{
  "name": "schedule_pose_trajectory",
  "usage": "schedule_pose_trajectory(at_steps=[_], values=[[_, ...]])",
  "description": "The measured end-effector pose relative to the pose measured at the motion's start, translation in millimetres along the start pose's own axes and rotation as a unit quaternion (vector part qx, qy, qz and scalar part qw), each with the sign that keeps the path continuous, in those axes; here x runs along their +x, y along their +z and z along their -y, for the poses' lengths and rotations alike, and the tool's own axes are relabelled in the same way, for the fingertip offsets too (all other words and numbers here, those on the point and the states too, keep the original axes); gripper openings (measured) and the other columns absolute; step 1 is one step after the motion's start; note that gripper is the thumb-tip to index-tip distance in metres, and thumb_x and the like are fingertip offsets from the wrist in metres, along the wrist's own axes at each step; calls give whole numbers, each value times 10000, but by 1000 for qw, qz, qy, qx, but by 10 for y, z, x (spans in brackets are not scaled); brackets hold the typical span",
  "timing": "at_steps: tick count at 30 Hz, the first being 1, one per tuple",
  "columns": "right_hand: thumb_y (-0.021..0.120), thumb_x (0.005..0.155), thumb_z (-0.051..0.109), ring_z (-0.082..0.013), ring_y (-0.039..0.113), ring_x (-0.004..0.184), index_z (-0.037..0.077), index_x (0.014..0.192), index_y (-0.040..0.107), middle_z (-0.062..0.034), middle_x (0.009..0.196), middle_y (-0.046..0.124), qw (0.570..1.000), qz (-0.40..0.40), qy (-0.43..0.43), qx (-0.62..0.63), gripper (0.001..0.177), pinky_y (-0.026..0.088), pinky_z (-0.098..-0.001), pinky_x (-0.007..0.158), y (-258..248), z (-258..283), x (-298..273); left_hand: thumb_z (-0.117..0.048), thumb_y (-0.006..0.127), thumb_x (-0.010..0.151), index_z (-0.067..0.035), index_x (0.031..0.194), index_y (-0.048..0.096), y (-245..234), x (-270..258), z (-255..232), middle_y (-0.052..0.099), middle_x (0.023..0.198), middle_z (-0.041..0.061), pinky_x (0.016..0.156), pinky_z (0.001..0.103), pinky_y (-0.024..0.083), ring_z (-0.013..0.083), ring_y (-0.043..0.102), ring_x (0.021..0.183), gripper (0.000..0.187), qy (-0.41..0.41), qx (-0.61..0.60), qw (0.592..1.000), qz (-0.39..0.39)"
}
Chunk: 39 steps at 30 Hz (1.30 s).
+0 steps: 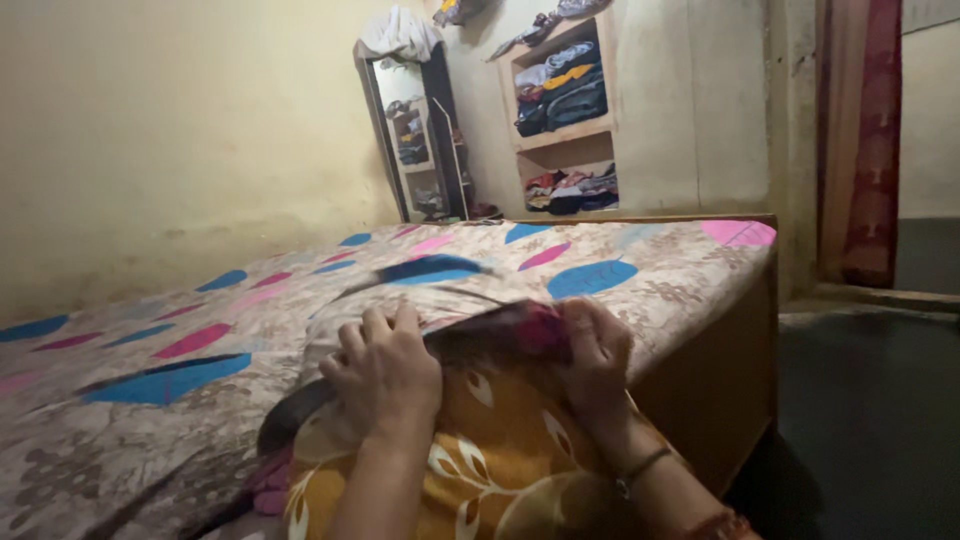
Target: The person picks up a pillowcase and a decorative cloth from a bed, folds them by hand, and smooths them out.
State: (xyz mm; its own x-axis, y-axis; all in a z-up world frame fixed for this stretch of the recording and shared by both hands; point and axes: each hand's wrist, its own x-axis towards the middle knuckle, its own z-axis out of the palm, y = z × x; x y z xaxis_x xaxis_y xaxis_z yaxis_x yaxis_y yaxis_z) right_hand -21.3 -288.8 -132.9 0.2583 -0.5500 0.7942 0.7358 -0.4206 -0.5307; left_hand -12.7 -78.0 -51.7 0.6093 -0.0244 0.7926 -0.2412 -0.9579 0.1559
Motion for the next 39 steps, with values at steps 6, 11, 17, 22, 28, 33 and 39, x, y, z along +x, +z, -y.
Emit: schedule_pose_trajectory(at_steps=[6, 11, 17, 22, 28, 33, 39], values=[[682, 953, 338, -220, 607, 722, 14, 960, 633, -116, 771, 683, 989, 98, -63, -95, 329, 512, -386, 642, -84, 423, -62, -314, 486, 999, -170, 1143, 699, 269, 38, 137, 727, 1182, 69, 913, 586, 453, 298, 653, 1138, 295, 19, -56, 989, -133], [784, 773, 366, -433, 700, 867, 113, 1020, 662, -187, 857, 729, 937, 175, -42, -300, 374, 537, -515, 701, -17, 711, 11, -285, 488, 1005, -139, 1172, 663, 198, -44, 359, 727, 1022, 198, 846, 522, 526, 392, 695, 952, 283, 67, -192, 979, -33], [644, 920, 281, -428, 697, 993, 185, 1011, 694, -176, 983, 755, 932, 102, 80, -338, 142, 535, -536, 781, 50, 554, 127, -382, 686, 870, -128, 1119, 630, -187, -375, 467, 700, 902, 139, 744, 504, 536, 366, 681, 866, 360, 235, -215, 947, 36], [689, 851, 305, -431, 697, 979, 240, 1055, 707, -172, 973, 752, 915, 70, 88, -387, 215, 538, -550, 792, 52, 616, 66, -93, 583, 840, -132, 1092, 617, -176, -384, 636, 687, 997, 100, 760, 451, 572, 321, 668, 954, 257, 240, -145, 959, -36], [715, 856, 333, -416, 691, 1002, 255, 1102, 711, -175, 991, 745, 899, 124, 89, -410, 259, 540, -526, 824, -22, 599, 66, -167, 554, 914, -149, 1112, 612, -183, -260, 994, 654, 1072, 97, 770, 437, 593, 306, 664, 983, 206, 81, 37, 990, -106], [720, 802, 230, -395, 691, 1008, 249, 1118, 730, -169, 1014, 745, 877, 188, 68, -436, 317, 546, -493, 842, -124, 236, 206, -267, 469, 995, -177, 1115, 584, -167, -340, 1174, 647, 1149, 87, 755, 536, 567, 330, 663, 1049, 190, -98, 41, 994, -18], [716, 903, 273, -293, 744, 913, 200, 1112, 749, -147, 955, 790, 868, 274, 190, -368, 223, 561, -408, 830, -190, 34, 417, -274, 317, 1065, -223, 1358, 507, 6, -381, 1477, 706, 1241, 172, 952, 576, 530, 406, 677, 1160, 353, -194, -56, 960, 195]])
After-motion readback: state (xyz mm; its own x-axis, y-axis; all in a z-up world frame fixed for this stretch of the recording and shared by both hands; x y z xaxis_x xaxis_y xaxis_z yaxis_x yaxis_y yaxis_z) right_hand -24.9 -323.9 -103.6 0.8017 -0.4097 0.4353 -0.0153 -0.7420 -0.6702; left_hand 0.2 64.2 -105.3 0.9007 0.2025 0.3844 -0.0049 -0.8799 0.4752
